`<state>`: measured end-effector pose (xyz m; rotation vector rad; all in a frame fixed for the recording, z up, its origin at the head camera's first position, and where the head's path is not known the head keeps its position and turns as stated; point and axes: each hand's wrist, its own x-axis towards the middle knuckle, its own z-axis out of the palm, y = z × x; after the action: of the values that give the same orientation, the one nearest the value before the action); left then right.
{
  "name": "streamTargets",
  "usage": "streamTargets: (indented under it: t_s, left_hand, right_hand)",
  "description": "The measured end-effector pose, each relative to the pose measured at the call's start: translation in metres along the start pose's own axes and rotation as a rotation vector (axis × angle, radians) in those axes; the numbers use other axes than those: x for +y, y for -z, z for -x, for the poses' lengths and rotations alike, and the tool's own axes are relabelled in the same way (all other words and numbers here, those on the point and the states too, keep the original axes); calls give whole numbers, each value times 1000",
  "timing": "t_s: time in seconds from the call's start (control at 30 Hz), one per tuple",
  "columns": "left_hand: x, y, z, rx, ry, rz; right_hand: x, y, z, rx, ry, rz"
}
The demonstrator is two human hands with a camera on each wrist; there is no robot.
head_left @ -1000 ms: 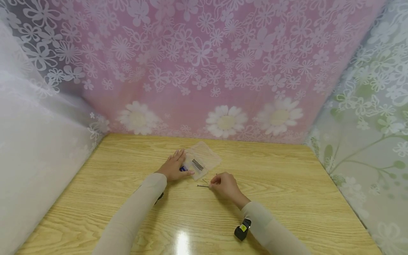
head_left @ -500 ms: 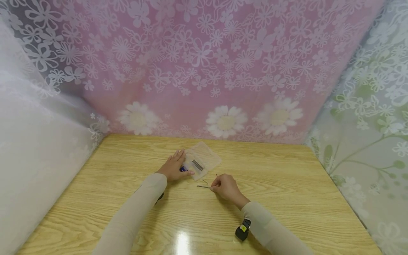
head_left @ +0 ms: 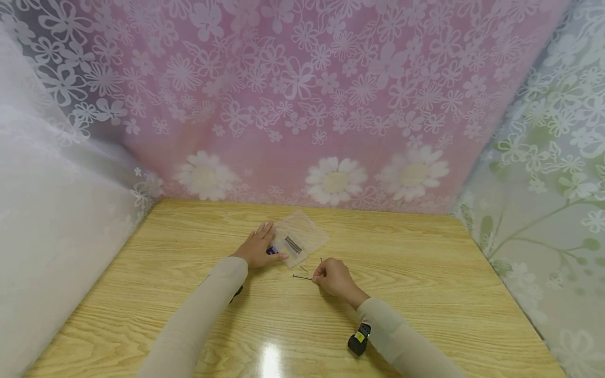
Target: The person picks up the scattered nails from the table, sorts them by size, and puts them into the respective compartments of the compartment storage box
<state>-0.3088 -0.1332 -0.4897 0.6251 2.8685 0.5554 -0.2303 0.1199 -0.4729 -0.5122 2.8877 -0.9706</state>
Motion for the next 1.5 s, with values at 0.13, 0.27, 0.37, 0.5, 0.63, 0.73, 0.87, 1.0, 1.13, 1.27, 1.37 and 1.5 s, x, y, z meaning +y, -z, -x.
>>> streamTargets:
  t_s: [0.13, 0.27, 0.37, 0.5, 0.63, 0.73, 0.87, 1.0, 1.13, 1.27, 1.37, 1.5]
  left_hand:
    - [1, 1, 0, 2, 1, 3]
    - [0, 2, -1, 7, -3, -4]
    - [-1, 2, -1, 7, -3, -8]
    - [-2, 0, -2, 2, 2, -5]
    - [-1, 0, -1, -6, 5, -3]
    - [1, 0, 0, -8, 4, 4]
    - [2, 1, 2, -5, 7, 7]
    - [3, 2, 3, 0, 10, -3]
    - [3, 2, 3, 1, 9, -1]
    - [4, 2, 3, -5, 13, -3]
    - [4, 3, 3, -7, 11, 0]
    - [5, 4, 3, -6, 4, 7]
  right_hand:
    - [0, 2, -2, -3, 0, -23]
    - [-3, 6, -7, 9, 2, -37]
    - [-8, 11, -10, 24, 5, -39]
    - [-15, 19, -16, 40, 1, -39]
    - [-20, 24, -23, 62, -5, -26]
    - [-23, 27, -29, 71, -26, -30]
    - [-27, 29, -36, 70, -70, -69]
    - [-27, 27, -45, 69, -132, -122]
    - [-26, 22, -53, 91, -174, -158]
    - [-24, 16, -60, 116, -207, -177]
    - [-22, 12, -65, 130, -219, -172]
    - [-20, 8, -69, 149, -227, -154]
